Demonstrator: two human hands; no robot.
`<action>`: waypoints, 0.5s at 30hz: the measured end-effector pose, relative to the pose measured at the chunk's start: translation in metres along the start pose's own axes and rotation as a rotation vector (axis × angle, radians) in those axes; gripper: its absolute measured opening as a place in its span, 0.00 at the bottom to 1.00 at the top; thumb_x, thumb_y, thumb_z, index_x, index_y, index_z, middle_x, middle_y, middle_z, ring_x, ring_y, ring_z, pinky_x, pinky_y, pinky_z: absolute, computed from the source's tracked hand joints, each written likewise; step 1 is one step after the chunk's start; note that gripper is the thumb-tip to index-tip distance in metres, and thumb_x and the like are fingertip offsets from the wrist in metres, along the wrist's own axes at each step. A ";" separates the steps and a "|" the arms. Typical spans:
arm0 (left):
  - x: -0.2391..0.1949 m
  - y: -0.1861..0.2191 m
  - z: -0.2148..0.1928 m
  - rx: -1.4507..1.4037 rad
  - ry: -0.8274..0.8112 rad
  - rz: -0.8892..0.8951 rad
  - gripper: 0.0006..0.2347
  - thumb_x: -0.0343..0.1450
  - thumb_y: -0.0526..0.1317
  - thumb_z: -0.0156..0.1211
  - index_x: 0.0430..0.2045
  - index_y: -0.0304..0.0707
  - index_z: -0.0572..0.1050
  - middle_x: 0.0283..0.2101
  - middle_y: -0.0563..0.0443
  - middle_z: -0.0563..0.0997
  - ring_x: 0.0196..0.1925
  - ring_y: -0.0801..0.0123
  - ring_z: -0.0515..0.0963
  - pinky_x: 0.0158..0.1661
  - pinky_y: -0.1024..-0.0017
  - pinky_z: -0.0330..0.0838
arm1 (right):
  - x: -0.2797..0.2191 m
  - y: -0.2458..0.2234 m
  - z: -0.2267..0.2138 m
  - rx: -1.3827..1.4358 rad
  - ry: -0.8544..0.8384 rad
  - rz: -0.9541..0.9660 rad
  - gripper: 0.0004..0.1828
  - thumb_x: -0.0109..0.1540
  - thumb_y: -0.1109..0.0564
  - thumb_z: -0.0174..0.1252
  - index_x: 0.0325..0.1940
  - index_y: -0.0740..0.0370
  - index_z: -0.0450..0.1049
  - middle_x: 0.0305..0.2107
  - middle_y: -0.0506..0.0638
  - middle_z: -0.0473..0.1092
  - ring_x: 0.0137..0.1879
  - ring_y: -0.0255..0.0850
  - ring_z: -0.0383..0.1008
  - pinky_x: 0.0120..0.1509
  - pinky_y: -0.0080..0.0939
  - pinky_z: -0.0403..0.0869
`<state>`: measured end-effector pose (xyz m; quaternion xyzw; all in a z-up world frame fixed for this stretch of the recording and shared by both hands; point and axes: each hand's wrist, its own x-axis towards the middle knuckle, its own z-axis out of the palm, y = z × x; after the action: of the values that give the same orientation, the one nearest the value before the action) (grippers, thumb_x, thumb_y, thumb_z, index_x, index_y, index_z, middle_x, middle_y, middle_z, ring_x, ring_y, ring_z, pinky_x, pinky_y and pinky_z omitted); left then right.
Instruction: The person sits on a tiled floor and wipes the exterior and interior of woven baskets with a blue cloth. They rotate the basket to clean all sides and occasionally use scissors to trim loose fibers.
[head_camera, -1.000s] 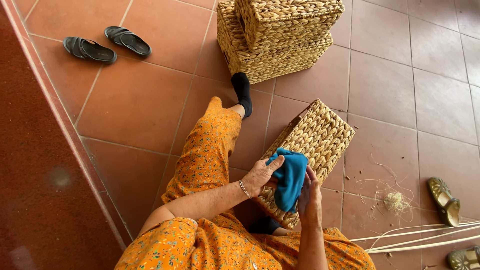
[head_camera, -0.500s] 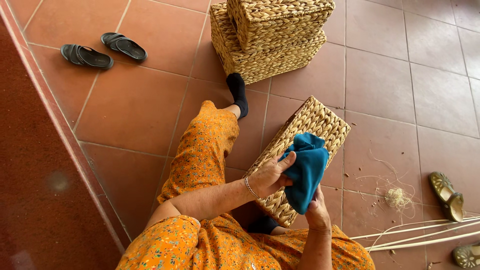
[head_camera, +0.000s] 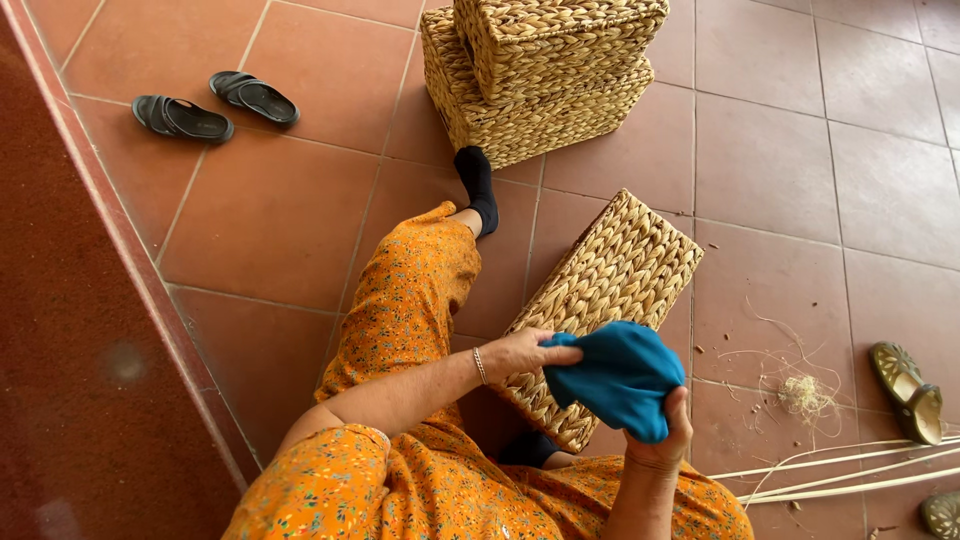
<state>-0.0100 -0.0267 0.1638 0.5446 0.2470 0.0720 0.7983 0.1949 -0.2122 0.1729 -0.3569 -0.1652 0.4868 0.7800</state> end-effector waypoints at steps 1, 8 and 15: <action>-0.004 0.000 0.003 0.040 0.010 -0.009 0.38 0.60 0.60 0.70 0.62 0.40 0.69 0.54 0.41 0.79 0.56 0.61 0.77 0.49 0.59 0.73 | 0.001 0.003 0.007 0.067 -0.007 0.044 0.42 0.67 0.39 0.57 0.72 0.73 0.59 0.62 0.67 0.67 0.66 0.59 0.69 0.69 0.62 0.66; -0.032 0.027 0.014 0.860 0.234 0.638 0.54 0.52 0.56 0.82 0.71 0.43 0.53 0.72 0.30 0.59 0.73 0.30 0.60 0.67 0.44 0.51 | 0.003 0.012 0.026 0.007 0.009 0.084 0.48 0.64 0.32 0.57 0.75 0.70 0.57 0.65 0.63 0.63 0.68 0.55 0.66 0.72 0.61 0.65; -0.008 0.025 0.002 0.711 0.345 0.547 0.25 0.69 0.37 0.65 0.63 0.48 0.70 0.56 0.50 0.83 0.61 0.63 0.82 0.64 0.63 0.71 | -0.001 0.009 0.031 -0.260 -0.117 -0.062 0.50 0.60 0.34 0.64 0.73 0.71 0.59 0.59 0.62 0.69 0.64 0.52 0.71 0.67 0.54 0.71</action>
<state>-0.0124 -0.0211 0.1898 0.8089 0.2327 0.2798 0.4617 0.1697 -0.1986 0.1880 -0.4209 -0.2830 0.4570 0.7307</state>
